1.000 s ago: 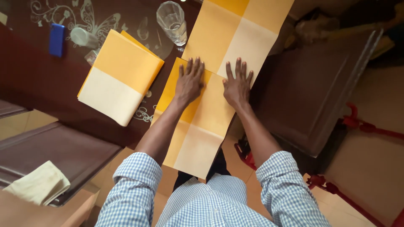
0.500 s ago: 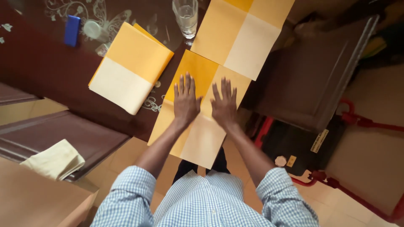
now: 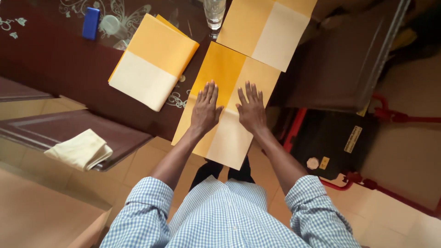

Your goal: Clean the table surface with a cloth and reorganize items on it.

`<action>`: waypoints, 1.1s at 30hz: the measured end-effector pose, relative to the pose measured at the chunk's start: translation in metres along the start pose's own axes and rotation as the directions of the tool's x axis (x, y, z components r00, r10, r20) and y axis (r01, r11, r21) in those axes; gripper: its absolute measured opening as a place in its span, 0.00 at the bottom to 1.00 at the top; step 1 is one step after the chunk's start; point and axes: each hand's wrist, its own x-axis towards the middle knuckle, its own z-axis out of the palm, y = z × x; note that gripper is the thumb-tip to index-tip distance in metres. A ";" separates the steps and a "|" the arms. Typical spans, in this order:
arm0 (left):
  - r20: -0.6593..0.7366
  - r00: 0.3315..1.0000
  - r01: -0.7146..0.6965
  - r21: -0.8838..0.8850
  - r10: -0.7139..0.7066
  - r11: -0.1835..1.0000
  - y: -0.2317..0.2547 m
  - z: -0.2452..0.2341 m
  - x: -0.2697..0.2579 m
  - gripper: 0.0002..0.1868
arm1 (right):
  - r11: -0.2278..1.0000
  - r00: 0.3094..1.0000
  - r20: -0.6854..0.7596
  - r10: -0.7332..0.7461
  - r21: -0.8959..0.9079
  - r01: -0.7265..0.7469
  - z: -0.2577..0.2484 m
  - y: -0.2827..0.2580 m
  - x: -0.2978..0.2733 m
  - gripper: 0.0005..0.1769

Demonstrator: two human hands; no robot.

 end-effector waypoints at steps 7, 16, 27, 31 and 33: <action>0.048 0.999 0.019 -0.027 -0.018 0.999 0.015 -0.008 -0.037 0.43 | 0.996 1.000 -0.027 0.004 0.093 -0.001 -0.009 -0.030 -0.037 0.33; 0.100 0.987 0.131 -0.015 -0.129 0.991 0.027 -0.013 -0.056 0.41 | 0.990 0.995 -0.039 -0.092 0.099 0.096 -0.022 -0.036 -0.055 0.33; 0.039 0.975 0.218 -0.004 -0.217 0.976 0.075 -0.020 -0.060 0.41 | 0.970 0.980 -0.065 -0.188 0.145 0.195 -0.048 -0.007 -0.063 0.29; 0.014 0.971 0.239 -0.007 -0.239 0.971 0.090 -0.014 -0.060 0.41 | 0.958 0.969 -0.057 -0.239 0.148 0.245 -0.052 0.001 -0.069 0.29; 0.029 0.964 0.264 -0.005 -0.263 0.965 0.095 -0.011 -0.061 0.41 | 0.951 0.964 -0.059 -0.260 0.157 0.267 -0.052 0.004 -0.072 0.30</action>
